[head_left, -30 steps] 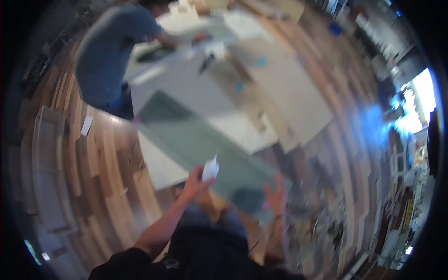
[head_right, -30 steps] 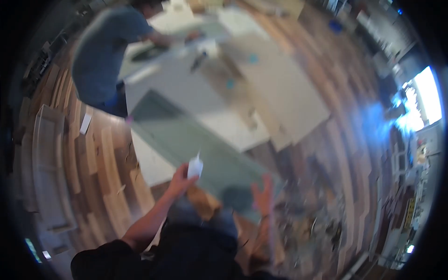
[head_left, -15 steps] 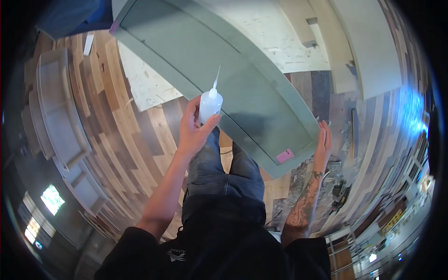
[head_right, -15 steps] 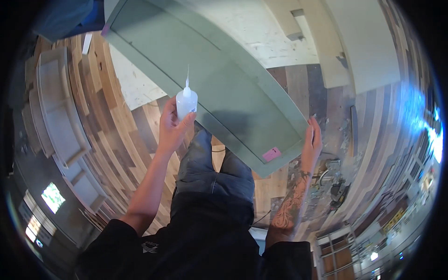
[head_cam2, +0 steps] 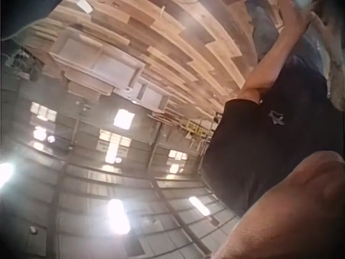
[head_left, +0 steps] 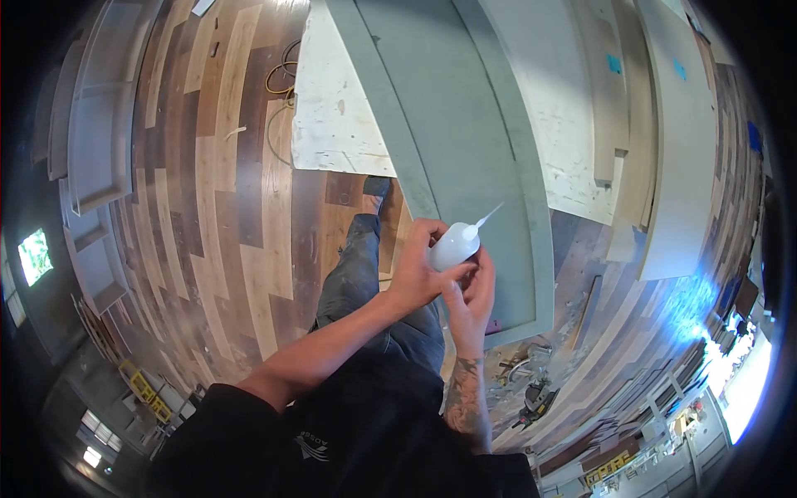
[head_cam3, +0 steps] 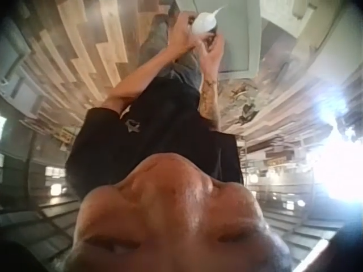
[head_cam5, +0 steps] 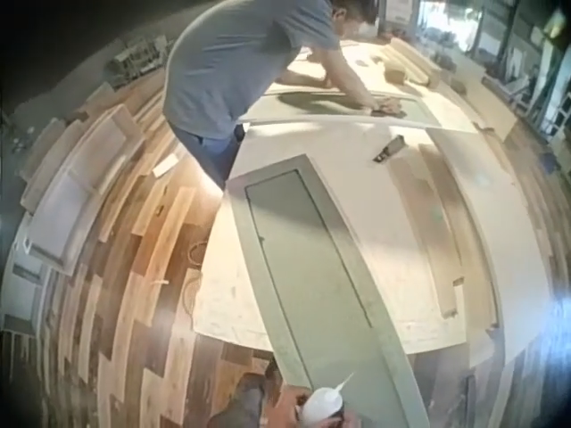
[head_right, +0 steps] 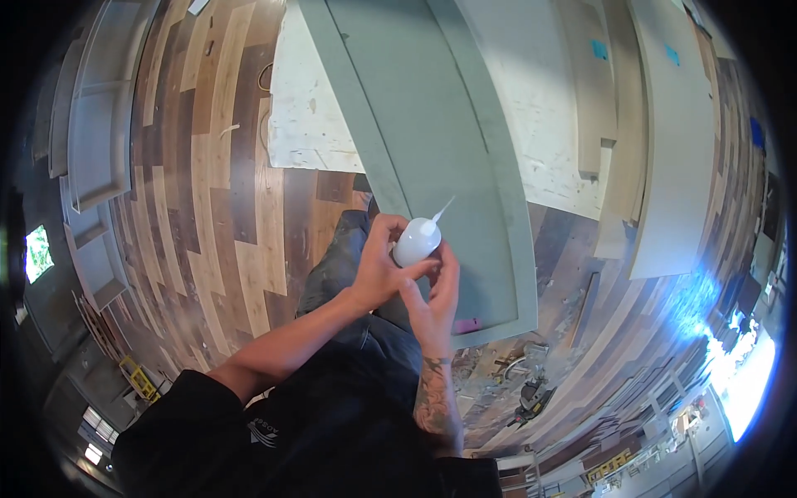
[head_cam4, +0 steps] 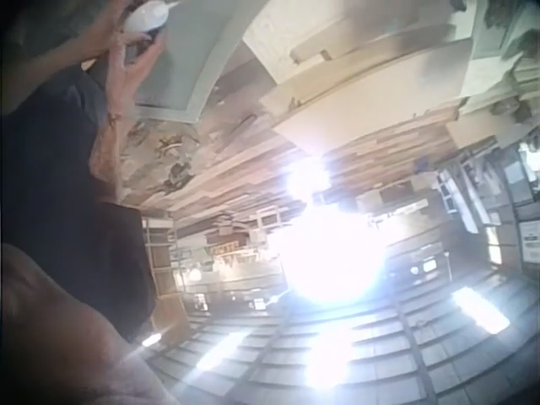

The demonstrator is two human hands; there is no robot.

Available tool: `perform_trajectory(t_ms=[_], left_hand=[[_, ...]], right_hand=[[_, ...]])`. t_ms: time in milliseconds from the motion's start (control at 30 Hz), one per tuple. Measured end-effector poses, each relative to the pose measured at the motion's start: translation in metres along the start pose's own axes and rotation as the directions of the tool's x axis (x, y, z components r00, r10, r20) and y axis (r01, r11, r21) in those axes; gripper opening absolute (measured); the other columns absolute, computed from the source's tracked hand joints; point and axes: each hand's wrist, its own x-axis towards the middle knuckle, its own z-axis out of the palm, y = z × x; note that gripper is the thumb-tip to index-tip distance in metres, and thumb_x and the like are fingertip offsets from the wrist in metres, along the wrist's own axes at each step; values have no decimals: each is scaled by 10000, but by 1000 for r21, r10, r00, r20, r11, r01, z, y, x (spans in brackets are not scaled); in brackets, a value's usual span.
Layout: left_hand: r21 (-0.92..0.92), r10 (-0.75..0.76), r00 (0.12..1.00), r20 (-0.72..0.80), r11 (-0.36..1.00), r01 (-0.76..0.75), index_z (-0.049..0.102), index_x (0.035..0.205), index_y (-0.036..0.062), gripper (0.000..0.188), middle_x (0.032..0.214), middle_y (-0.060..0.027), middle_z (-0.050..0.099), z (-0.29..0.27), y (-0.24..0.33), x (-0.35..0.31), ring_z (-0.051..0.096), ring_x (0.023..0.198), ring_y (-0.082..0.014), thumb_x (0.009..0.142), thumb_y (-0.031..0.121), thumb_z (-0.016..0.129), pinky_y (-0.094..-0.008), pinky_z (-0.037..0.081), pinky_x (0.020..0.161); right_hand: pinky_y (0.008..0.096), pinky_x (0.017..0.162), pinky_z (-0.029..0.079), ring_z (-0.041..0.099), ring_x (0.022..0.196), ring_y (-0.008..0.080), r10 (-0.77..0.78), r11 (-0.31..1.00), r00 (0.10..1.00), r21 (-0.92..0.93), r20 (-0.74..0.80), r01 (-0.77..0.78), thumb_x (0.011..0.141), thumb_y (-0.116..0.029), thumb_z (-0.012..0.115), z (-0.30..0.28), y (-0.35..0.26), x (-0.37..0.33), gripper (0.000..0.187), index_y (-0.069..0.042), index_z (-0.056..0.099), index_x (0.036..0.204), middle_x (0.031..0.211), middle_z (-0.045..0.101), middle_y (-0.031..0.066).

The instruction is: Applying glue into the grooves of a cabinet door panel.

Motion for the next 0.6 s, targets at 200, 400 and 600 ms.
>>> perform_trajectory(t_ms=[200,400,600], left_hand=[[213,206,973,100,951,-223,526,1119,53,663,1049,-116,566,-29,7,26,607,959,-263,667,287,952,-356,489,836],[292,540,774,329,722,-628,509,1344,65,757,1286,-168,580,-103,-8,82,550,1204,-384,719,251,892,-485,410,1048],[625,460,838,-293,756,-197,370,1481,17,691,1431,-215,455,-208,-71,180,388,1359,-382,929,259,709,-479,289,1143]], right_hand=[[279,902,523,617,1017,135,262,955,947,-92,-185,-282,844,-10,753,32,-7,25,611,32,483,1391,1232,605,95],[306,912,543,658,1063,153,59,998,944,-2,-326,-63,832,-58,806,27,7,52,551,45,566,1317,1179,670,96],[296,841,560,679,980,147,66,944,959,-294,-277,-150,847,-118,813,-18,25,70,522,42,593,1293,1098,699,96]])
